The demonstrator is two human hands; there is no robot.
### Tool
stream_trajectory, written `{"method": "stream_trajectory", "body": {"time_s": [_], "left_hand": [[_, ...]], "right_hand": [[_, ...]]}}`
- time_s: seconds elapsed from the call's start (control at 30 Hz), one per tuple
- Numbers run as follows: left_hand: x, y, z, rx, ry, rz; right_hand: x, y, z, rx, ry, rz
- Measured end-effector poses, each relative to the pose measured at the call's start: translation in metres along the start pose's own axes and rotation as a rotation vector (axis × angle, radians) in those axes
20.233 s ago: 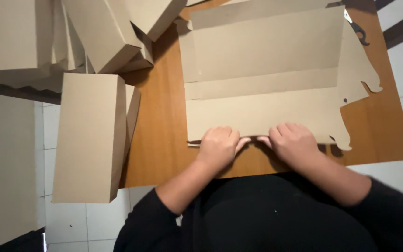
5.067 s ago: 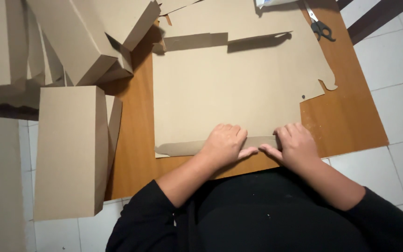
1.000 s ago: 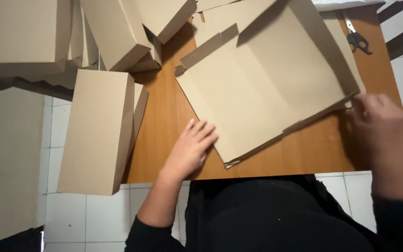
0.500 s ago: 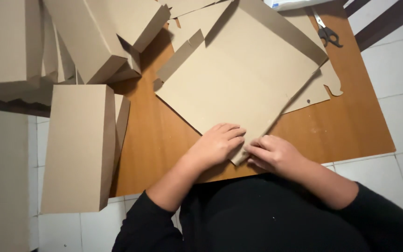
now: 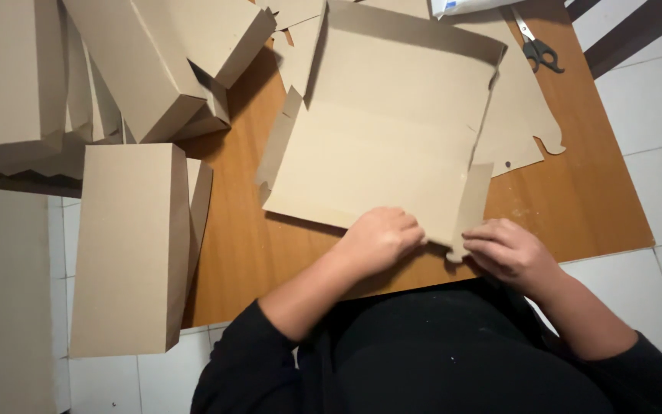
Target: Folding and assembling cardboard packaging boxes.
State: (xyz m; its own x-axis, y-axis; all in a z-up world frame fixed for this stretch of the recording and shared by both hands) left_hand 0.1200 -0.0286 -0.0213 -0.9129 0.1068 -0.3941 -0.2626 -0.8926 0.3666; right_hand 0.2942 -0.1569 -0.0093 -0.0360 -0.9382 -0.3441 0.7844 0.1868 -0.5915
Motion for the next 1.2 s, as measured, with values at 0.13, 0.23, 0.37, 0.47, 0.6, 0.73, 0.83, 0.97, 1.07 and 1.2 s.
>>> {"method": "stream_trajectory", "body": {"time_s": [0.13, 0.23, 0.37, 0.47, 0.6, 0.73, 0.83, 0.97, 1.07, 1.2], "left_hand": [[-0.017, -0.013, 0.001, -0.012, 0.084, 0.182], [-0.022, -0.022, -0.007, 0.071, 0.028, 0.267], [-0.027, -0.027, -0.01, 0.214, 0.019, 0.242], [-0.031, -0.029, -0.009, 0.224, -0.053, 0.295], [-0.031, -0.03, -0.006, 0.214, -0.003, 0.33], [-0.032, -0.028, -0.002, 0.226, 0.012, 0.366], [-0.027, -0.027, 0.004, 0.158, 0.062, 0.363], [-0.012, -0.021, 0.016, 0.018, 0.069, 0.329], [0.007, -0.015, 0.029, -0.038, 0.048, 0.331], [0.062, -0.019, 0.074, -0.118, 0.25, 0.378]], "right_hand": [[0.009, 0.016, -0.012, -0.014, 0.049, -0.131], [0.01, 0.021, -0.017, -0.004, 0.116, -0.28], [0.006, 0.021, -0.018, 0.013, 0.172, -0.357], [0.0, 0.02, -0.018, 0.007, 0.157, -0.372], [-0.022, 0.007, -0.018, 0.079, 0.078, -0.369], [-0.041, -0.005, -0.02, 0.145, 0.0, -0.373], [-0.038, 0.006, -0.027, 0.102, -0.1, -0.44], [-0.029, 0.018, -0.027, 0.059, -0.16, -0.473], [-0.014, 0.037, -0.022, 0.097, -0.176, -0.457], [-0.011, 0.055, 0.002, 0.257, -0.199, -0.455]]}}
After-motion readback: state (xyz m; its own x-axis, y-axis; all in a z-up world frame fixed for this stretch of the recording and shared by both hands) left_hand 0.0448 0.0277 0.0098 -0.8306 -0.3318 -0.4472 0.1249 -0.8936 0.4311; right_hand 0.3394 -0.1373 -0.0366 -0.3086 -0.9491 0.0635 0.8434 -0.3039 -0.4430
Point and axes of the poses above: each hand's wrist, its own x-axis away from the middle knuckle, its own z-axis out of the back of the hand, y = z × x, the point moved 5 cm from there along -x, towards the middle knuckle, and after that the axes turned 14 degrees about -z, right-handed, at the moved point
